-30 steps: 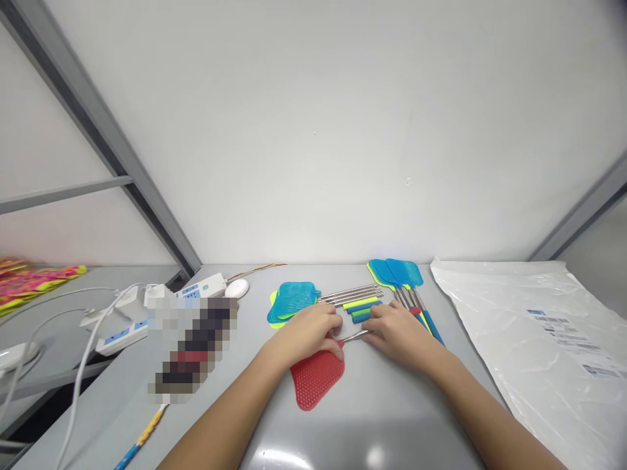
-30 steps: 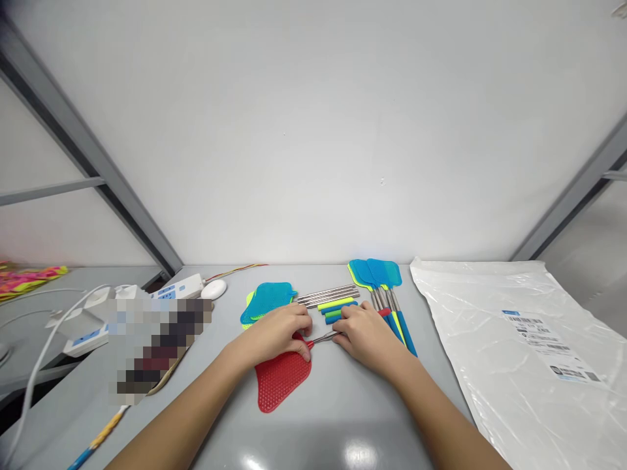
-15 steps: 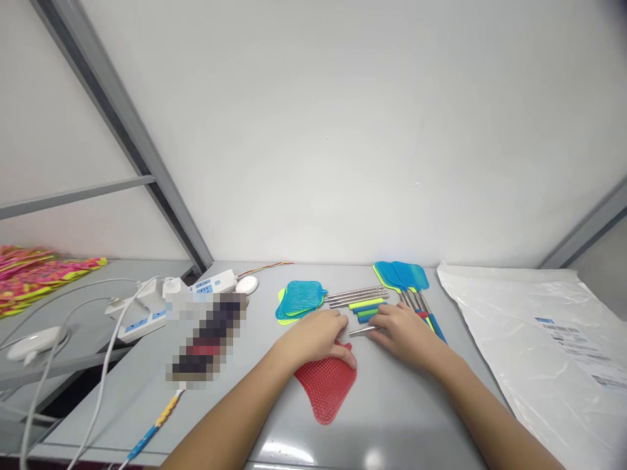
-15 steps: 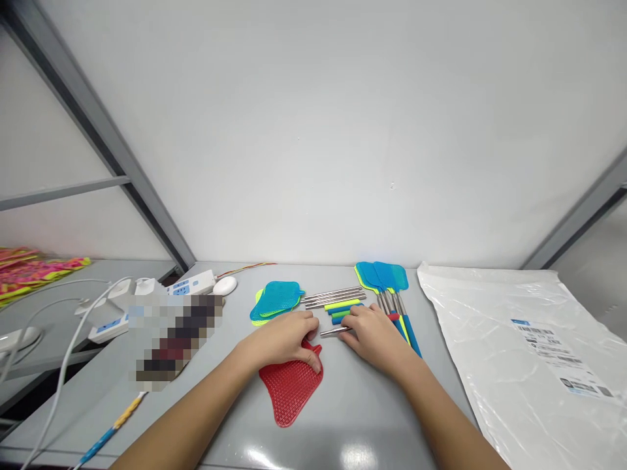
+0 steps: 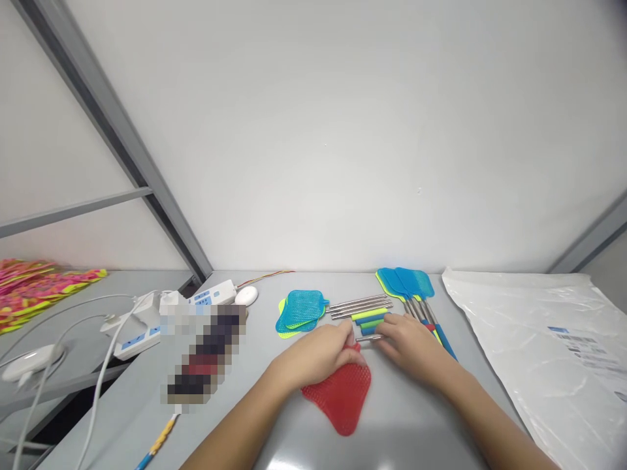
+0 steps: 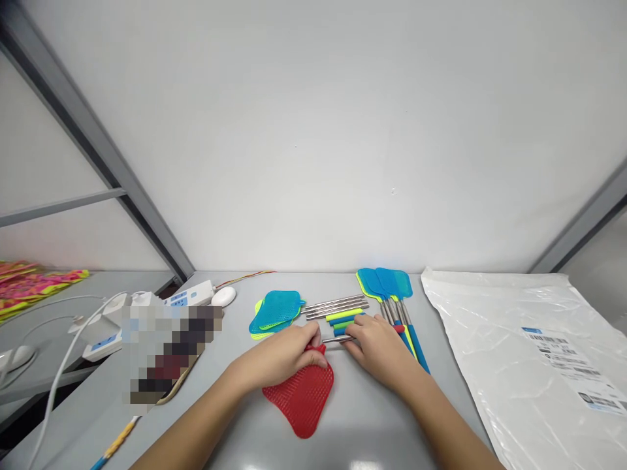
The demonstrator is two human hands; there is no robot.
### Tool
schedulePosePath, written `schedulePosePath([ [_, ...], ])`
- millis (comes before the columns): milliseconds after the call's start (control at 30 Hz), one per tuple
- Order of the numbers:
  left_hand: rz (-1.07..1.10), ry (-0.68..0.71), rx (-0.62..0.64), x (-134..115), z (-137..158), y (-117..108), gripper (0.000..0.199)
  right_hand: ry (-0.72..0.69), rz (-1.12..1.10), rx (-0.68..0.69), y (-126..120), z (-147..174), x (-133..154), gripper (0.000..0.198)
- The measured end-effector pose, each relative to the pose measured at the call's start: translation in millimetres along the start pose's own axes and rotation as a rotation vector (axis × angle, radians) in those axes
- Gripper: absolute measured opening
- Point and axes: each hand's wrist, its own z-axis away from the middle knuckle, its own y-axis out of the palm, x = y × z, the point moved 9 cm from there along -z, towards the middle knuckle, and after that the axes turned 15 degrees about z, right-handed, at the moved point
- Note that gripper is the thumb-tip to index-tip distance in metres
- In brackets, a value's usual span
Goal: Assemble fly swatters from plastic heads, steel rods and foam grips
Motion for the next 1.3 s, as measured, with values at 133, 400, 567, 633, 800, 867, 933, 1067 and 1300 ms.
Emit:
schedulePosePath([
  [133,0.064,0.083,-0.1,-11.8,-0.1,-23.9,0.02,0.032,0.018,-0.055,-7.6,-0.6,-6.0,0.014],
  [400,-0.012,0.265,-0.034,-19.4,-1.6,-27.9,0.03,0.115,0.065,-0.037,-5.7,-0.5,-8.9,0.022],
  [567,-0.17,0.286,-0.075,-26.3,-2.3,-19.9,0.027,0.114,0.093,-0.012,0.0,0.2,-2.1,0.017],
  [633,-0.241,0.28,-0.104,-28.1,-3.0,-19.0,0.029,0.118,0.104,-0.004,1.9,0.3,-1.9,0.016],
  [800,-0.385,0.245,-0.16,-26.3,-5.9,-20.6,0.033,0.125,0.099,0.012,4.6,-0.1,-2.2,0.018],
  [867,-0.416,0.235,-0.166,-24.1,-6.9,-19.7,0.034,0.125,0.09,0.02,5.2,-0.4,-0.8,0.019],
  [933,-0.437,0.245,-0.156,-23.6,-7.4,-17.0,0.036,0.133,0.085,0.03,5.7,-0.8,0.5,0.018],
  [1067,-0.452,0.263,-0.123,-24.0,-7.7,-12.0,0.04,0.156,0.095,0.043,5.5,-1.7,2.0,0.021],
  [1300,-0.488,0.218,-0.134,-18.1,-9.2,-13.2,0.04,0.117,0.112,0.048,5.5,-0.5,4.8,0.02],
])
